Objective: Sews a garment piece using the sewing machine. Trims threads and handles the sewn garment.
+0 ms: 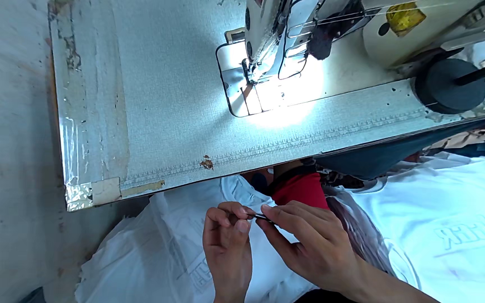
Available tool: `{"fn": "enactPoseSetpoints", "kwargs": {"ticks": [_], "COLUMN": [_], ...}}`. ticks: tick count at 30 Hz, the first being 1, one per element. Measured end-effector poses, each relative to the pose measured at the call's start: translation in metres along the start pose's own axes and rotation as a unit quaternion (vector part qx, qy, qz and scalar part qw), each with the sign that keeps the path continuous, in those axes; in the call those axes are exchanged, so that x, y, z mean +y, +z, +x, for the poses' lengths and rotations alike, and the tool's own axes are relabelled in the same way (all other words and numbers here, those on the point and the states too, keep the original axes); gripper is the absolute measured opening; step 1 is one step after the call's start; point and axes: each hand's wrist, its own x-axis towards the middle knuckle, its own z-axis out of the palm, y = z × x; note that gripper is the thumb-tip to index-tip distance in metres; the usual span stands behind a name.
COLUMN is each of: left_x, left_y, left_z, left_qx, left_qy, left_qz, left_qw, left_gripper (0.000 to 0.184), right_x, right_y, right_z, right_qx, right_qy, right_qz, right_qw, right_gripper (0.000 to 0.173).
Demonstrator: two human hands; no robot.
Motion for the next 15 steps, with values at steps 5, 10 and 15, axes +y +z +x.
{"fn": "enactPoseSetpoints", "kwargs": {"ticks": [5, 10, 15], "left_x": [-0.0016, -0.0016, 0.0005], "left_y": [-0.0001, -0.0033, -0.005], "left_z": [0.0018, 0.0027, 0.0034], "left_qx": [0.009, -0.008, -0.028], "left_qy": [0.009, 0.022, 0.027], "left_qz": [0.023, 0.061, 0.097], "left_qw": [1.0, 0.998, 0.994], "left_gripper": [0.015, 0.013, 0.012], "right_x": [-0.0018, -0.0003, 0.0023], "right_y": [0.0026, 0.0039, 0.0014], "right_z": [-0.0007, -0.0007, 0.0011], "right_qx": [0.003, 0.005, -0.003], "right_qy": [0.002, -0.011, -0.041], "right_qz": [-0.013, -0.012, -0.013], "right_qw": [1.0, 1.0, 0.999], "right_gripper": [0.018, 0.017, 0.016]}}
